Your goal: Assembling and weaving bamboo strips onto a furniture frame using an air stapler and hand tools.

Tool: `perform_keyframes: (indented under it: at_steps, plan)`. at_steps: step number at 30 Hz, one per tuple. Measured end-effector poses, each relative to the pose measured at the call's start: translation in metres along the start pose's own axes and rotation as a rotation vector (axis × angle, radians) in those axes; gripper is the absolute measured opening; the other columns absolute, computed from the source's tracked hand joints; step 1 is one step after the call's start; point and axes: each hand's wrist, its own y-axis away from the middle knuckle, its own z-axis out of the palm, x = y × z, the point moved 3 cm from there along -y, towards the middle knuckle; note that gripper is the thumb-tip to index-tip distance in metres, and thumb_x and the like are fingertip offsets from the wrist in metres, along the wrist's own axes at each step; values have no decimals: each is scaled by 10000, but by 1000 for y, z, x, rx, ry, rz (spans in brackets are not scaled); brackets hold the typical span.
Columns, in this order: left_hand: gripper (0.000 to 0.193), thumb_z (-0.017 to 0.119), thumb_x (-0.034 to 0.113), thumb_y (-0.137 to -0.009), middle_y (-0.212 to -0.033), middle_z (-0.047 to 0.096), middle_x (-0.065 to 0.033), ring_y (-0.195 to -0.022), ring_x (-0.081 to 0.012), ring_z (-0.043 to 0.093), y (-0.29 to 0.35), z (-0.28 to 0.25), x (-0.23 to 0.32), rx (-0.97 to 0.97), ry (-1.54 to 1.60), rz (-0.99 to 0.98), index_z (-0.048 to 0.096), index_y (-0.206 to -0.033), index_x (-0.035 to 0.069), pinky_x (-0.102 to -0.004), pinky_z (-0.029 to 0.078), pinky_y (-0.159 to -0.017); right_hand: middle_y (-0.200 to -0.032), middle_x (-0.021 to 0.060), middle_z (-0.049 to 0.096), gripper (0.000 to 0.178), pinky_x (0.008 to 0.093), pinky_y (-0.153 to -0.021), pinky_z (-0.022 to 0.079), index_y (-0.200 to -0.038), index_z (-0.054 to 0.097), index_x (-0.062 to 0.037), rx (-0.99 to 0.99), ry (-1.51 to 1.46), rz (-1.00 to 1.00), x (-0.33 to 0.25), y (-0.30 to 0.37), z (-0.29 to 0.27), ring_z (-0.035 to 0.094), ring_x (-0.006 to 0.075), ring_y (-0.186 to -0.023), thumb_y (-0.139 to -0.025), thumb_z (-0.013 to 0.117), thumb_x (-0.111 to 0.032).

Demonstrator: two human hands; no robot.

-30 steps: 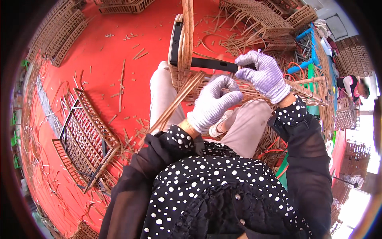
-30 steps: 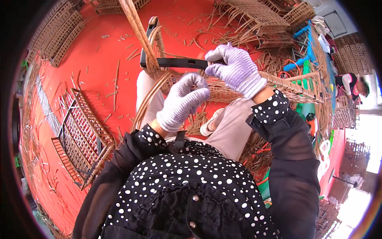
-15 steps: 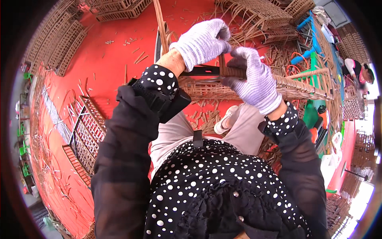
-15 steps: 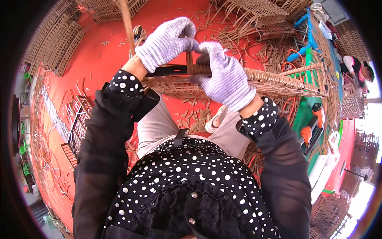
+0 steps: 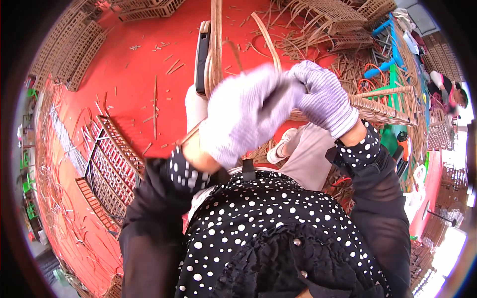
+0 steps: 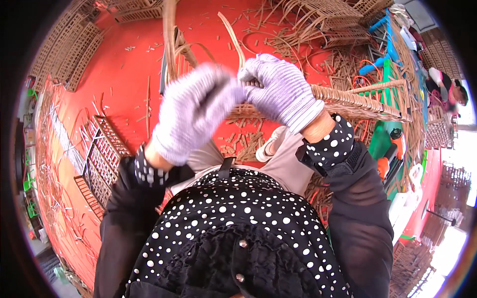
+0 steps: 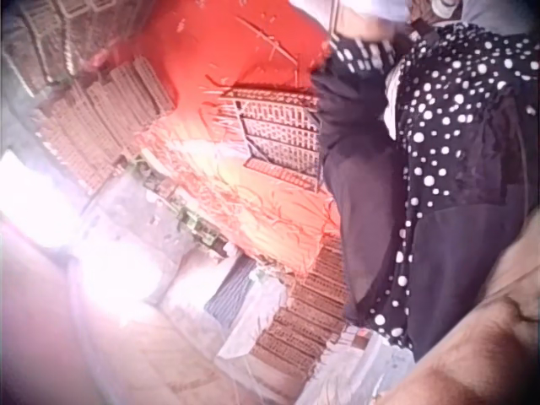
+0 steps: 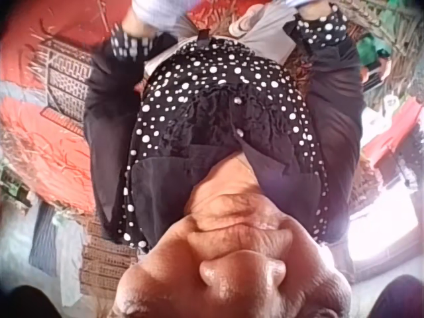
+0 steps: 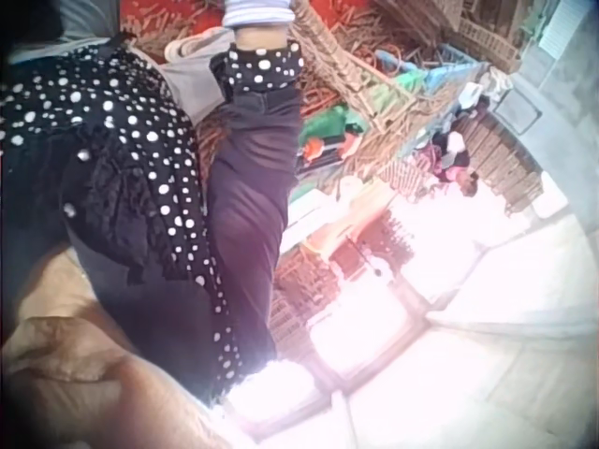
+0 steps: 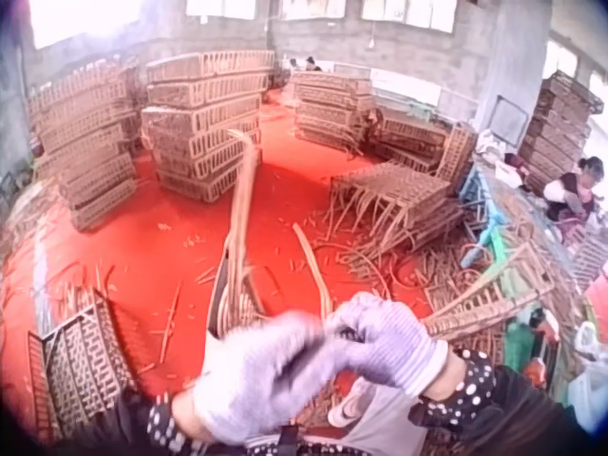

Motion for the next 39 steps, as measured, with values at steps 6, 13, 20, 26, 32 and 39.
perform_keyframes:
  at_steps: [6,13,20,26,32,39]
  plan:
    - [666,634,147,-787,-777,553,-35,-553,-81,489,53,29,-27,-87,802,-755,280,-1349,93,-216,416,-487,-721,85,564,248,309,-605,463,-825,594,-40,-30,-198,121,2,-4,4,564,207,-658,-650,736,-145]
    - [673,628,73,-756,-783,541,-40,-464,-74,450,27,55,-48,-97,1194,-551,267,-1324,71,-205,396,-405,-737,89,578,236,307,-610,464,-814,601,-36,-40,-146,31,-5,-4,3,565,208,-663,-638,737,-115]
    - [224,503,271,-890,-623,471,-3,-429,-63,413,48,43,-20,-85,670,-775,493,-900,47,-218,346,-391,-740,86,578,229,313,-627,466,-842,611,-37,4,-184,13,-1,-1,4,584,215,-684,-657,724,-111]
    - [233,551,215,-837,-654,554,-164,-600,-321,556,20,14,11,-204,-17,-217,611,-839,-10,-380,432,-559,-802,96,569,261,357,-639,475,-868,580,-65,-24,-61,-73,5,9,7,587,273,-713,-691,700,-214]
    - [199,579,195,-807,-609,552,-114,-565,-263,556,-35,-8,-18,-387,-278,-92,602,-728,14,-336,439,-551,-773,103,576,398,377,-623,478,-846,588,-77,-19,135,159,-17,17,10,600,281,-708,-634,742,-375]
    - [401,657,194,-783,-822,613,-79,-619,-84,576,-31,-21,-8,-105,216,-357,526,-1138,61,-216,481,-551,-714,99,582,368,372,-585,471,-738,597,-53,21,46,242,-16,21,7,601,279,-645,-622,757,-363]
